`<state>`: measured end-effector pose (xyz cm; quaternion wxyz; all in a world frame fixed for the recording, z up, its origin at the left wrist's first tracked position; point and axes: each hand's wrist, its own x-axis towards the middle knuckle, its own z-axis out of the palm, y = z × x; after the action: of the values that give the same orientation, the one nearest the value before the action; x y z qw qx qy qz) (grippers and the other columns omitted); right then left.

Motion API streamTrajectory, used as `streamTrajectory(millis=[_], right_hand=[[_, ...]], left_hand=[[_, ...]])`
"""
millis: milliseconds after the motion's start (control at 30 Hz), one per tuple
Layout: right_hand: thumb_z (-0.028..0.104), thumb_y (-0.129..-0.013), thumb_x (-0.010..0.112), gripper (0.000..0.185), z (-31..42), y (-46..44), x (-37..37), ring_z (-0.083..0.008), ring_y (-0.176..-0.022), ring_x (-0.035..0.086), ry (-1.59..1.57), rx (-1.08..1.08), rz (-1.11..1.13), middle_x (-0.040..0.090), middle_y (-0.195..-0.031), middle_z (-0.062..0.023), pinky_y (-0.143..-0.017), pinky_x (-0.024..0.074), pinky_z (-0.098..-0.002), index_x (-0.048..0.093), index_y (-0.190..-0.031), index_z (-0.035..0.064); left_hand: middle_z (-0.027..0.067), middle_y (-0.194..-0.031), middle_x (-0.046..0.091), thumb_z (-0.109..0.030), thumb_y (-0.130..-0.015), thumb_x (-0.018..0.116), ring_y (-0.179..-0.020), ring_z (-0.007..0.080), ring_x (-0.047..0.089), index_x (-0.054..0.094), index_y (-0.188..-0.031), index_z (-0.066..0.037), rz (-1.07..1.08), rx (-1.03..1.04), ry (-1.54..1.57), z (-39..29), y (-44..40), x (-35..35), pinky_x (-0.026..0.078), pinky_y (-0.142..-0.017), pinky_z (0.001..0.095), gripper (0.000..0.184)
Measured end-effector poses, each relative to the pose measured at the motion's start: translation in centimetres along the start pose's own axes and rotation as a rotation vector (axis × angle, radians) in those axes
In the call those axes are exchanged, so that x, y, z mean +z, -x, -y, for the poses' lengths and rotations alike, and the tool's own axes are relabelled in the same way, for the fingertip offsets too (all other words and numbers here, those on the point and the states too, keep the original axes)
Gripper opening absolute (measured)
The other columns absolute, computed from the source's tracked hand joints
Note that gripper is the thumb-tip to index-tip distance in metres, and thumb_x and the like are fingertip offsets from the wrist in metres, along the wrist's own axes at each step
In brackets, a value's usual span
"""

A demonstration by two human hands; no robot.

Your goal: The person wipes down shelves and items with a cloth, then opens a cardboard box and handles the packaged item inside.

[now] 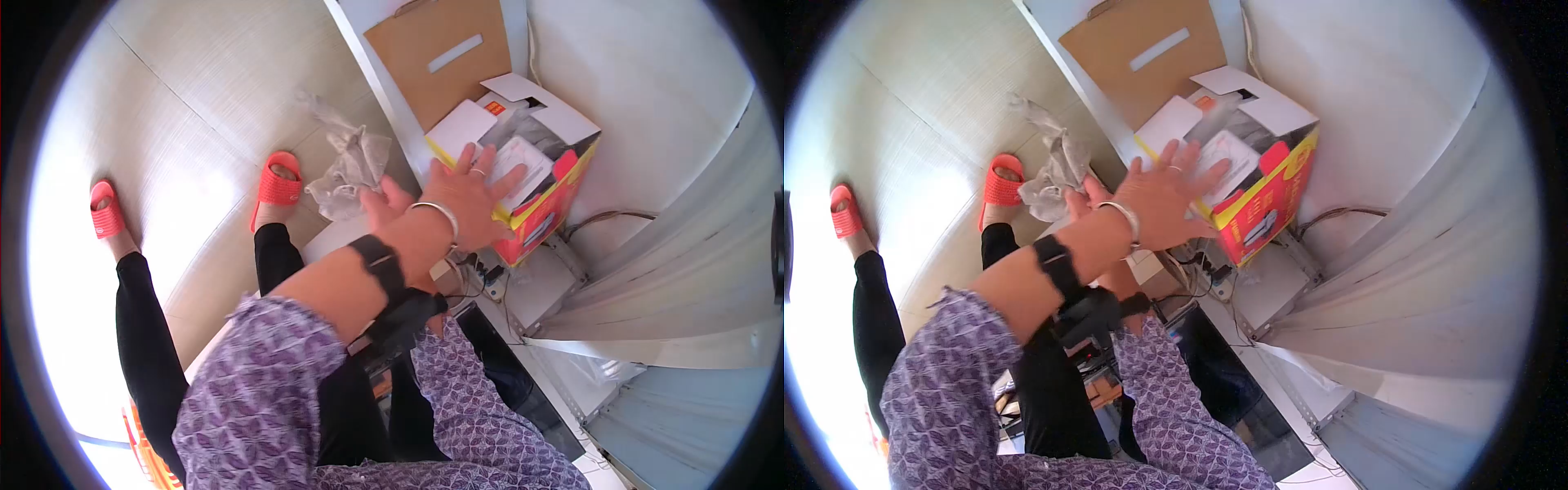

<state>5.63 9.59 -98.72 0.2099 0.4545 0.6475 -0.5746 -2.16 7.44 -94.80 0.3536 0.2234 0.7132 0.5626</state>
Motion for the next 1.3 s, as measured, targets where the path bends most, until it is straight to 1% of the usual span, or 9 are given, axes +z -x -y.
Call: streamTrajectory(millis=[100, 167, 367, 600, 700, 1033, 1100, 1233, 1300], right_hand=[[0.012, -0.087, 0.063, 0.023, -3.3, -0.4, -1.6, -0.0079, -0.082, 0.056, -0.709, -0.041, 0.035, 0.063, -0.089, -0.0024, -0.072, 0.0451, -0.0230, 0.064, -0.106, 0.0012], [0.010, -0.087, 0.064, 0.021, -1.1, 1.0, -0.7, -0.0101, -0.086, 0.059, 0.062, -0.105, 0.049, 0.064, -0.095, -0.0029, -0.077, 0.0462, -0.0233, 0.063, -0.106, 0.0019], [0.004, -0.090, 0.058, 0.018, 8.2, -0.3, 4.6, -0.0099, -0.089, 0.056, -0.311, -0.349, -0.306, 0.062, -0.102, -0.0035, -0.079, 0.0451, -0.0241, 0.059, -0.106, -0.0043], [0.020, -0.079, 0.064, 0.051, 15.2, -14.9, 14.7, -0.0406, -0.110, 0.050, 1.308, -1.184, -0.528, 0.052, -0.127, -0.0176, -0.098, 0.0345, -0.0538, 0.052, -0.129, 0.0137], [0.030, -0.084, 0.061, 0.051, 17.4, -17.6, 13.5, -0.0457, -0.116, 0.047, 1.221, -1.260, -0.362, 0.051, -0.136, -0.0137, -0.102, 0.0276, -0.0613, 0.051, -0.133, 0.0196], [0.024, -0.083, 0.062, 0.042, 22.6, -18.8, 19.2, -0.0374, -0.103, 0.057, 1.399, -0.837, -0.504, 0.059, -0.116, -0.0134, -0.079, 0.0440, -0.0555, 0.056, -0.122, 0.0124], [0.020, -0.080, 0.063, 0.035, 19.7, -15.7, 22.4, -0.0378, -0.089, 0.059, 1.308, -1.349, -0.491, 0.061, -0.103, -0.0119, -0.073, 0.0437, -0.0545, 0.058, -0.113, 0.0105], [0.013, -0.079, 0.064, 0.026, 15.7, -11.4, 23.7, -0.0377, -0.086, 0.060, 1.176, -1.170, 0.046, 0.062, -0.087, -0.0129, -0.073, 0.0472, -0.0490, 0.060, -0.104, 0.0075], [0.016, -0.086, 0.064, 0.025, 10.9, -7.0, 24.0, -0.0201, -0.074, 0.063, 0.773, -0.603, 0.439, 0.066, -0.085, -0.0106, -0.065, 0.0491, -0.0366, 0.062, -0.109, 0.0058]], left_hand=[[0.0228, -0.145, 0.039, -0.045, -0.087, 0.060, -0.133, 0.0372, 0.041, 0.036, -0.147, -0.018, -0.079, 0.040, 0.046, 3.3, 4.9, -4.3, 0.035, -0.105, 0.0514, 0.070], [0.0210, -0.135, 0.051, -0.033, -0.087, 0.061, -0.119, 0.0378, 0.053, 0.044, -0.140, -0.012, -0.076, -0.088, 0.030, 5.9, 10.2, -8.4, 0.040, -0.101, 0.0451, 0.060], [0.0205, -0.117, 0.062, -0.020, -0.086, 0.062, -0.105, 0.0388, 0.060, 0.053, -0.129, -0.006, -0.013, -0.609, 0.036, 6.9, 26.0, -13.4, 0.047, -0.091, 0.0445, 0.046], [0.0205, -0.099, 0.066, -0.032, -0.088, 0.062, -0.090, 0.0392, 0.064, 0.060, -0.119, -0.006, -0.164, -0.636, 0.238, 6.1, 31.9, -7.3, 0.049, -0.082, 0.0458, 0.040], [0.0216, -0.098, 0.066, -0.032, -0.088, 0.062, -0.090, 0.0390, 0.064, 0.059, -0.119, -0.007, -0.124, -0.686, 0.082, 8.3, 32.6, -6.6, 0.050, -0.079, 0.0454, 0.040], [0.0196, -0.094, 0.067, -0.025, -0.086, 0.064, -0.083, 0.0387, 0.065, 0.060, -0.115, -0.006, -0.385, -0.585, 0.214, 8.6, 31.3, -11.3, 0.052, -0.074, 0.0452, 0.035], [0.0202, -0.093, 0.067, -0.025, -0.087, 0.063, -0.085, 0.0378, 0.065, 0.060, -0.117, -0.006, -0.394, -0.587, 0.272, 8.9, 31.0, -11.6, 0.052, -0.076, 0.0447, 0.036], [0.0200, -0.105, 0.065, -0.030, -0.090, 0.061, -0.092, 0.0317, 0.065, 0.053, -0.131, -0.007, -0.486, -0.652, 0.451, 10.2, 30.2, -12.7, 0.052, -0.076, 0.0406, 0.047], [0.0178, -0.115, 0.061, -0.032, -0.091, 0.061, -0.095, 0.0270, 0.063, 0.045, -0.138, -0.009, -0.700, -0.589, 0.618, 10.5, 29.7, -13.6, 0.052, -0.076, 0.0364, 0.056]])
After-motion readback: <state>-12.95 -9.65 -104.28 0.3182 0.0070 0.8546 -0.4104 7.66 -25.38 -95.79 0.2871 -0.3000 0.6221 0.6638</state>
